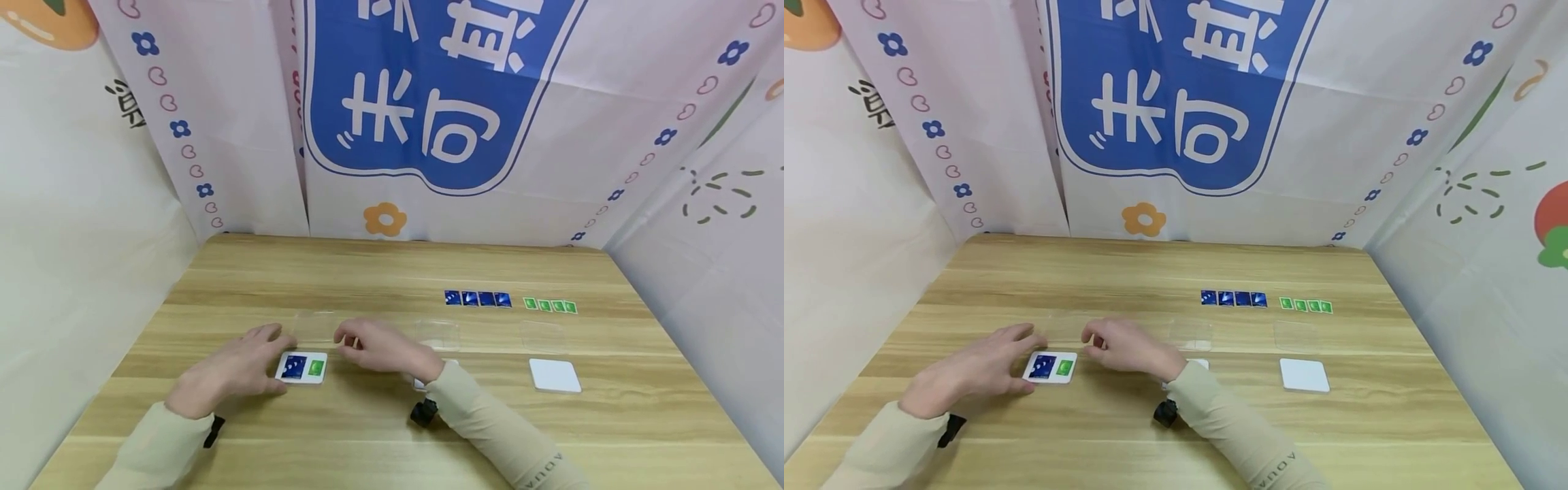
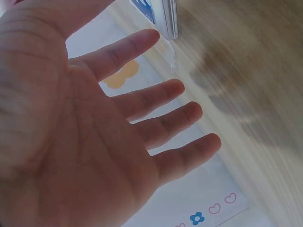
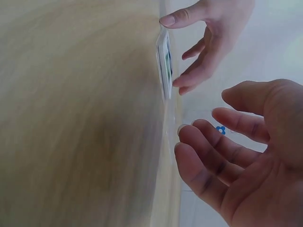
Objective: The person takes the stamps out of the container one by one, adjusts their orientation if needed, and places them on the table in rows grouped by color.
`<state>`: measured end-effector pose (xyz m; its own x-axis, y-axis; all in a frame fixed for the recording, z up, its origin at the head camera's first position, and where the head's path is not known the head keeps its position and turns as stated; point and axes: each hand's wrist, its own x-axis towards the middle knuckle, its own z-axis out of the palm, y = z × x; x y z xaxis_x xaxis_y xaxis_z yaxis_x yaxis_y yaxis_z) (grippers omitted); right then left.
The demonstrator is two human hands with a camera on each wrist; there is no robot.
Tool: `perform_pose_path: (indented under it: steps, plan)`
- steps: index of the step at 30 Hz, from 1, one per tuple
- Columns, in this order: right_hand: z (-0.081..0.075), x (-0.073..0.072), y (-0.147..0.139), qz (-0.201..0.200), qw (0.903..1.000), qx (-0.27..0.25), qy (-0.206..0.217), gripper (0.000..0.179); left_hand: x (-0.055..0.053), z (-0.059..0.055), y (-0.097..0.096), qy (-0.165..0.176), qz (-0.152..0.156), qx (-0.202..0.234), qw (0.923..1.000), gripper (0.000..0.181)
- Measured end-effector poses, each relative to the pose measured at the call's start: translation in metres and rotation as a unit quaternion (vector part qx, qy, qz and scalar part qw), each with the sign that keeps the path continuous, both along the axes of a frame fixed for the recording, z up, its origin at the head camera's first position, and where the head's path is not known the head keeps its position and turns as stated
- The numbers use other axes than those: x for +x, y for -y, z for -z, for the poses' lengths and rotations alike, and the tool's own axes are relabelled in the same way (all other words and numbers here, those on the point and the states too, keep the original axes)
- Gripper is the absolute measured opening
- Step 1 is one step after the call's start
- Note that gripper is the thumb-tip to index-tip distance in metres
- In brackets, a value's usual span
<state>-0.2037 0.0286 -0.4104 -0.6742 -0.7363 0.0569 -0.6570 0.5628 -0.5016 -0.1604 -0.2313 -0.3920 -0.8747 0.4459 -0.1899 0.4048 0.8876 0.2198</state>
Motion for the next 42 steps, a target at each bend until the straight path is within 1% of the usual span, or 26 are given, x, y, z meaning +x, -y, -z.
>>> perform_pose_path:
  steps: [2,9,14,17,22,25,29,32,38,42]
  plan:
    - [0.002,0.000,0.005,-0.002,1.0000,0.002,0.000,0.021,0.000,0.000,0.000,0.003,0.000,0.001,1.0000,0.072]
    - [0.008,-0.003,0.019,-0.010,0.9999,0.005,-0.003,0.018,0.000,0.000,0.000,0.026,-0.019,0.009,0.9994,0.071]
    - [0.012,-0.004,0.025,-0.009,0.9999,0.007,-0.001,0.015,-0.003,0.001,-0.001,0.034,-0.020,0.009,0.9992,0.071]
    - [0.014,-0.004,0.029,-0.008,0.9999,0.008,0.001,0.012,-0.006,0.000,-0.002,0.039,-0.017,0.007,0.9991,0.069]
    - [0.017,-0.005,0.036,-0.014,0.9998,0.014,-0.010,0.013,-0.011,-0.001,-0.001,0.056,-0.006,0.008,0.9984,0.064]
    - [0.016,-0.005,0.039,-0.010,0.9998,0.017,-0.010,0.013,-0.014,-0.002,-0.001,0.070,0.002,0.011,0.9975,0.063]
    - [0.013,-0.003,0.044,-0.009,0.9997,0.020,-0.014,0.015,-0.017,-0.002,0.002,0.079,0.012,0.019,0.9966,0.062]
    - [0.014,-0.001,0.046,-0.009,0.9995,0.025,-0.019,0.015,-0.018,-0.001,0.003,0.084,0.014,0.025,0.9961,0.060]
    - [0.017,-0.001,0.049,-0.003,0.9992,0.036,-0.016,0.015,-0.021,0.002,0.004,0.095,0.016,0.026,0.9950,0.056]
    - [0.016,-0.002,0.052,-0.004,0.9988,0.046,-0.016,0.016,-0.021,0.001,0.004,0.098,0.013,0.029,0.9947,0.056]
